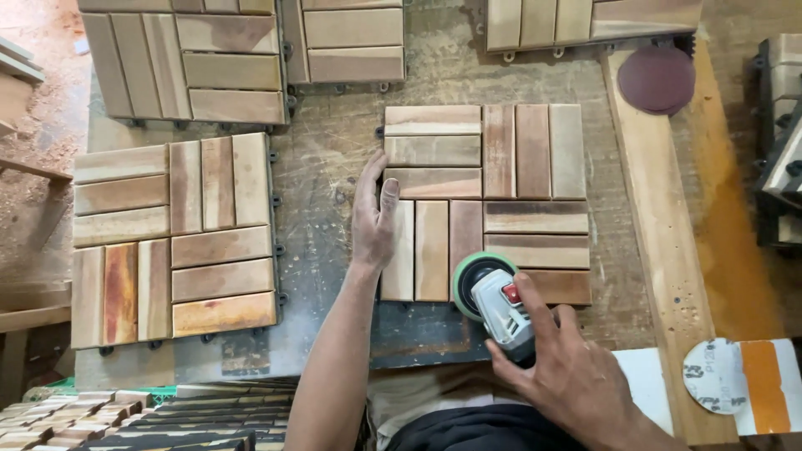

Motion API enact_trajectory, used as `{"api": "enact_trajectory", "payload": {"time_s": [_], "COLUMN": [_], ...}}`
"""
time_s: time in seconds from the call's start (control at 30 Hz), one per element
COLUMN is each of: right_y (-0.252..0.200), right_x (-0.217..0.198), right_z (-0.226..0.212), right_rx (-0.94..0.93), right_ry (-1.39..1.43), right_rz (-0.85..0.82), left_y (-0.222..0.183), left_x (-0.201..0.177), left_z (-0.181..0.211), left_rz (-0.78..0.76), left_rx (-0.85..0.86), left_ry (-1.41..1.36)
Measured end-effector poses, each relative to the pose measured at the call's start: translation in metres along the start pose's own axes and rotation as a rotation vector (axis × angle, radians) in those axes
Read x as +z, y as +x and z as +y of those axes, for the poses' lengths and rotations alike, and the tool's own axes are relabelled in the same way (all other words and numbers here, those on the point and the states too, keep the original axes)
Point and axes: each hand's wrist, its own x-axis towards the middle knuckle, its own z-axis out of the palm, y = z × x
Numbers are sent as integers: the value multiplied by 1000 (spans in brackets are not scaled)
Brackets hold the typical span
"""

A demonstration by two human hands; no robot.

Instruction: Using a handheld orbital sander to smooth the surface of interlocking wooden deck tiles on a workbench.

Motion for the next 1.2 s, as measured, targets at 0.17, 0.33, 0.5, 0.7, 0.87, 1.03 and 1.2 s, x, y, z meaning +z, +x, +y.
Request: {"api": "enact_trajectory", "payload": {"time_s": [0.17, 0.33, 0.5, 0.7, 0.87, 1.03, 1.2], "right_y": [-7, 1, 12, 31, 56, 73, 80], "right_x": [3, -63, -81, -83, -111, -110, -97], "right_z": [29, 41, 51, 51, 35, 34, 21], "right_rx": [85, 535, 761, 575, 634, 589, 449], "right_ry": [80, 326, 378, 332, 420, 435, 366], "right_rz": [61, -196, -178, -128, -132, -66, -27], "left_y": [-1, 2, 4, 2, 2, 2, 2], "left_x": [1, 4, 6, 5, 5, 5, 6], "left_z": [-1, -8, -5, -4, -3, -1, -3], "left_rz": [2, 31, 26, 35, 48, 38, 46], "left_rx": [16, 28, 20, 21, 9, -18, -5], "left_ry": [3, 21, 38, 46, 45, 29, 18]}}
